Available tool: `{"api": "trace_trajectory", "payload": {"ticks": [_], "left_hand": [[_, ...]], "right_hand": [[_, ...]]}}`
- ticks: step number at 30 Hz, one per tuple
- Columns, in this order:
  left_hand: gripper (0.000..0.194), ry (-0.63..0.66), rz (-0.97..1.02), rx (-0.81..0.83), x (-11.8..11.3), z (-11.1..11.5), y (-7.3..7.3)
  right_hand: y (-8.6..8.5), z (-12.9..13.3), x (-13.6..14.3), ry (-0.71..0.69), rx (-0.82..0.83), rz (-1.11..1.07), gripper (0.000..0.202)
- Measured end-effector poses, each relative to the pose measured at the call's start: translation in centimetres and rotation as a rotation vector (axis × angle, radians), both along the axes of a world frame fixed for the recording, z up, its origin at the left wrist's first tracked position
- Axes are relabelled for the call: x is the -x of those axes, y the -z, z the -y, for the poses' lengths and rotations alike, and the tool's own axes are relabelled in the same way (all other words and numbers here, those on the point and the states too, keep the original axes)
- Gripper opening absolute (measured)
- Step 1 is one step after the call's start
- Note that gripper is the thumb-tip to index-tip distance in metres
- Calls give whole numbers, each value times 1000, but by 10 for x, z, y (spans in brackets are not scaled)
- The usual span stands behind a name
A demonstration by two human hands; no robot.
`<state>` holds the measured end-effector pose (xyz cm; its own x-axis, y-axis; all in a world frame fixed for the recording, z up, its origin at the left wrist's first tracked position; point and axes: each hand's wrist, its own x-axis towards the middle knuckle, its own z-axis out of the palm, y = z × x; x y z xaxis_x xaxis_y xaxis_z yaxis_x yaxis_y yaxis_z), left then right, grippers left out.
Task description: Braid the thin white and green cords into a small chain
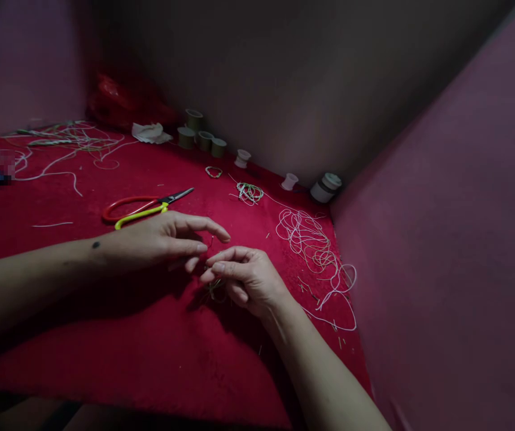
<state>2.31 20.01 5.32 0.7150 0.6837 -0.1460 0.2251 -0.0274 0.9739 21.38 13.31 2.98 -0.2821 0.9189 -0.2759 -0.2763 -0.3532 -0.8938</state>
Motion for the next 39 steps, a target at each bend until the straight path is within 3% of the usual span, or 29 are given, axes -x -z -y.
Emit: {"api": "trace_trajectory", "payload": {"ticks": [4,8,10,15,19,24,27,31,36,39], "left_hand": [[30,82,-35,10,-3,3,3],[28,-139,-67,13,-4,2,5],[28,-165,-80,37,-4,4,5],[35,41,-18,177,-11,15,8],[14,157,54,239,-18,21,16],[19,85,6,264,-19,15,22],[18,11,-48,188,-20,14,22],[20,-39,-113,33,-22,18,24],[16,58,-132,-52,-20,18,29],[9,54,-211,-81,-15,11,23]], "right_hand": [[-6,4,1,-22,10,-40,18],[-11,5,1,55,-21,-82,19],[-13,4,1,108,-48,-109,22],[-17,-1,0,200,-93,-142,24],[-14,-4,-3,247,-121,-129,23],[-11,-5,-8,294,-213,-69,18],[-10,-3,-7,321,-254,-23,15],[-10,-1,-4,231,-214,-46,18],[-9,-1,-4,53,-167,-82,22],[-7,-2,-7,-8,-115,-64,26]]}}
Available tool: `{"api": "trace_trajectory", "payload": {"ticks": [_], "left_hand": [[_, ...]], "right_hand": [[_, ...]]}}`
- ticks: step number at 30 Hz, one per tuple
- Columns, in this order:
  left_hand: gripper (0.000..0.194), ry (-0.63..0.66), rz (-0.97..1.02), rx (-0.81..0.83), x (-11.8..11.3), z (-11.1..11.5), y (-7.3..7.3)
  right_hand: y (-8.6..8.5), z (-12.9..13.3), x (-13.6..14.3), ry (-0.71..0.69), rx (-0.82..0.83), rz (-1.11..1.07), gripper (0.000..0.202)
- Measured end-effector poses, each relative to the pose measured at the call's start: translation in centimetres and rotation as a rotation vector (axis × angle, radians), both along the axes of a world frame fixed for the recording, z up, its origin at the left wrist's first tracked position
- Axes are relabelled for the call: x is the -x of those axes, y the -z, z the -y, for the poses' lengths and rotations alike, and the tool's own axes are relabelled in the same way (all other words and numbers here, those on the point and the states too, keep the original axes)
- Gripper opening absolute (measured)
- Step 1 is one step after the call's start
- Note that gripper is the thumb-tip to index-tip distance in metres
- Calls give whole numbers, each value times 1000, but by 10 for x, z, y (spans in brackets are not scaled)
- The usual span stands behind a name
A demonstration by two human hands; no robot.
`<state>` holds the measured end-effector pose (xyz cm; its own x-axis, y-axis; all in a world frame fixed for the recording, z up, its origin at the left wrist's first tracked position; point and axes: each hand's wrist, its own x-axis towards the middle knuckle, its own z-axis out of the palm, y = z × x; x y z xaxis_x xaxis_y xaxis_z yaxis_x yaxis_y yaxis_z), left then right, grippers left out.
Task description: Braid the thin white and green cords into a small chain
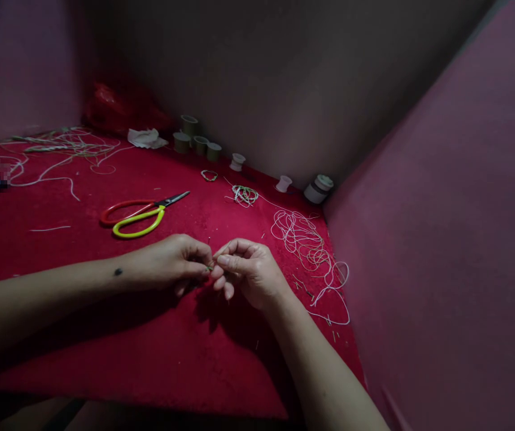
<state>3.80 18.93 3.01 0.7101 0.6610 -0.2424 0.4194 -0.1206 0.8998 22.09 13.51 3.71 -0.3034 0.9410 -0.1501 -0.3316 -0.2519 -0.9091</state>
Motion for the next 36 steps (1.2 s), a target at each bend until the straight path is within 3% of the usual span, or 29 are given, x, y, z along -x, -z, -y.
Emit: {"api": "trace_trajectory", "payload": {"ticks": [4,6,8,12,15,17,22,24,27,31,36], "left_hand": [[15,-332,73,-141,9,-8,-20],[30,-386,131,-182,12,-7,-28],[38,-341,183,-174,12,-3,-31],[45,-113,237,-116,7,5,-24],[30,-25,224,-100,2,5,-16],[17,-15,198,-96,3,1,-13],[10,-52,206,-112,12,-11,-12],[17,-89,257,-93,12,-12,-12],[33,-33,282,-54,7,-5,-12],[13,-31,238,-75,3,1,-15],[10,2,99,-20,16,-11,-25]], "right_hand": [[2,-1,-2,-33,55,53,29],[4,0,-1,-48,74,86,29],[5,1,0,-63,85,112,29],[6,3,3,-90,104,161,29],[6,3,4,-98,115,178,31],[6,3,3,-90,124,171,32],[8,1,2,-65,160,152,28],[9,0,2,-62,163,151,27],[8,1,2,-73,156,148,28],[8,1,3,-67,158,140,29],[9,0,0,-6,139,156,27]]}}
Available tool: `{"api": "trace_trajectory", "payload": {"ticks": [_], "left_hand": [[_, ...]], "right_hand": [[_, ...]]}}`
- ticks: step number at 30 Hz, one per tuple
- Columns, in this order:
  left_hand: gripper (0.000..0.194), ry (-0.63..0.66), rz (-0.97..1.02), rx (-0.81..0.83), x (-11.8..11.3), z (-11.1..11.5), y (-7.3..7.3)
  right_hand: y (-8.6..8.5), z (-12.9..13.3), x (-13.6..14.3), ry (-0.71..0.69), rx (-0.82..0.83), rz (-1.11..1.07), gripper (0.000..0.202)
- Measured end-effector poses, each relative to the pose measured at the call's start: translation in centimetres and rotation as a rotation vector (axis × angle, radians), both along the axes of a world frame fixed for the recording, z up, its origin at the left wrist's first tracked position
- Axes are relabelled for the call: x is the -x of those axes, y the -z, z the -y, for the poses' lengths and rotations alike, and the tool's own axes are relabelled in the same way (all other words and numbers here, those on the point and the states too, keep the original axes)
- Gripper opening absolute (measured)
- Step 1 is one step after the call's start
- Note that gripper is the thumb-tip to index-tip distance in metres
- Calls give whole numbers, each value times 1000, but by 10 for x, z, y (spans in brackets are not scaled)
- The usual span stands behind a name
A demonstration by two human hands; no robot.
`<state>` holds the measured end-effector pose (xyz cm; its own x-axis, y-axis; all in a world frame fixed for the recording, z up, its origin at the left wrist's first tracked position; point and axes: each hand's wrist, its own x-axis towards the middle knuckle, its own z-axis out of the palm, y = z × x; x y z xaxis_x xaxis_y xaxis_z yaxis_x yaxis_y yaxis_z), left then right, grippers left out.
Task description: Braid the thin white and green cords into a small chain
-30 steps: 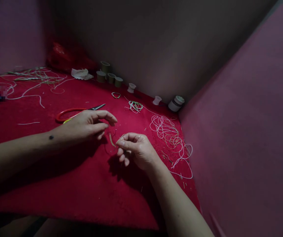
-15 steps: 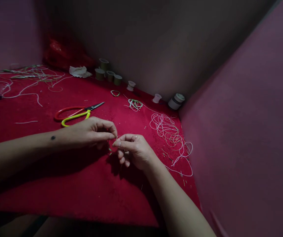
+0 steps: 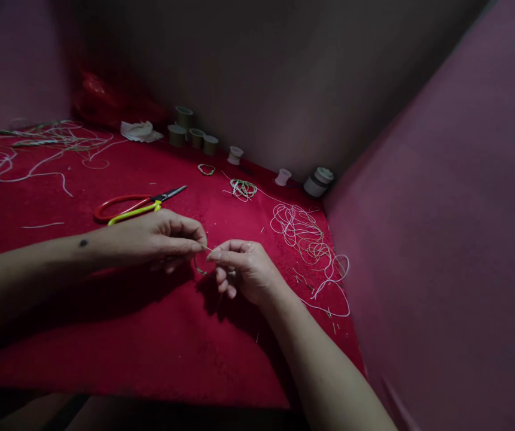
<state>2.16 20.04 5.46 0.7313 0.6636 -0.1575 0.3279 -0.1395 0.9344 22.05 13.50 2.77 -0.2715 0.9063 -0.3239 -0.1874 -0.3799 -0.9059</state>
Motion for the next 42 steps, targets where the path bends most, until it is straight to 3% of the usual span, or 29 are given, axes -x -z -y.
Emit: {"api": "trace_trajectory", "payload": {"ticks": [5,9,13,20,22,26,29,36,42], "left_hand": [[27,39,13,282,10,-10,-3],[17,16,149,521,8,-8,2],[8,-31,294,614,4,-6,6],[18,-284,454,744,-5,-1,10],[20,-293,463,722,-8,1,12],[24,-252,431,598,-11,4,16],[28,-255,320,408,-10,8,18],[34,-173,51,-396,-13,23,27],[30,-140,-34,-761,-12,22,35]], "right_hand": [[1,-1,2,78,-37,21,28],[2,-1,6,126,-74,43,31],[3,0,9,147,-102,44,30],[10,1,13,189,-176,46,23],[12,1,14,215,-216,62,22],[12,3,18,258,-281,106,22],[9,5,22,281,-282,151,22],[11,5,25,324,-342,273,19],[9,6,28,300,-320,273,15]]}}
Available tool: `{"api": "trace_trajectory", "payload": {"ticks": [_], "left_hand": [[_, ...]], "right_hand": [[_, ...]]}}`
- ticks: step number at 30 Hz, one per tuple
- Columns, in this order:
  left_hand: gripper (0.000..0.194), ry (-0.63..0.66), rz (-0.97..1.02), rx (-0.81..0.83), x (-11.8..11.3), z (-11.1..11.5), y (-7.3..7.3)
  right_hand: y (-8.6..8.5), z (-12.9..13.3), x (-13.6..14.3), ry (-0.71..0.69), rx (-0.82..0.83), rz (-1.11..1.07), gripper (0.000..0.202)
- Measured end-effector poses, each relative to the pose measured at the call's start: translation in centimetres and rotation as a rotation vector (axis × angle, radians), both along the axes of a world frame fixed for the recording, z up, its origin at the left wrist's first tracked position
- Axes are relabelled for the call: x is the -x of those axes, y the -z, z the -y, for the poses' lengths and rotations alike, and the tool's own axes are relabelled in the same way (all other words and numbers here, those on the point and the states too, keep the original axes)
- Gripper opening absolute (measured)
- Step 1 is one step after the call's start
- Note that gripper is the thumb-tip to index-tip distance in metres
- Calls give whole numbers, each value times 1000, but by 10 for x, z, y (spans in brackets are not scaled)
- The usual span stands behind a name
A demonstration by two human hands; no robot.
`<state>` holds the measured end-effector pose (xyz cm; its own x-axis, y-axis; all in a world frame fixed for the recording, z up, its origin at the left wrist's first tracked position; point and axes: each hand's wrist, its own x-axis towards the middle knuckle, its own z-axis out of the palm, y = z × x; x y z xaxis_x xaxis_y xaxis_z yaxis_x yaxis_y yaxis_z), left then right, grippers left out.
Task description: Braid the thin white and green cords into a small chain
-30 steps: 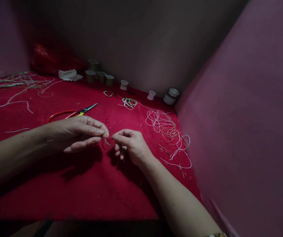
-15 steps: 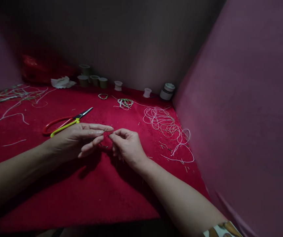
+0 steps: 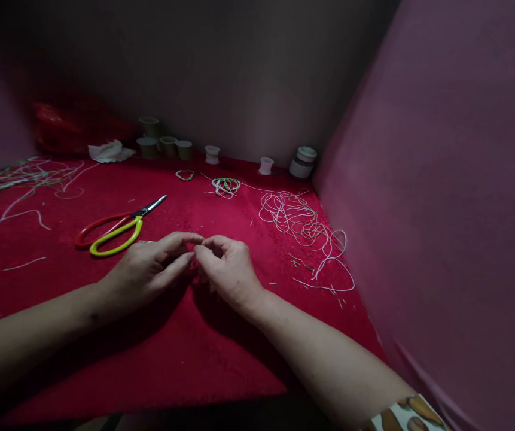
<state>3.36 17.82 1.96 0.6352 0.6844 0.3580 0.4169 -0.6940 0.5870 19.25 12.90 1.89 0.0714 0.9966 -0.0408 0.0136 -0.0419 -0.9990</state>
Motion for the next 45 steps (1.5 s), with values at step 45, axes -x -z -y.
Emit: {"api": "trace_trajectory", "payload": {"ticks": [45], "left_hand": [[21,-58,154,649,0,-8,-23]], "right_hand": [[10,-5,-7,-212,85,-338,26]]}}
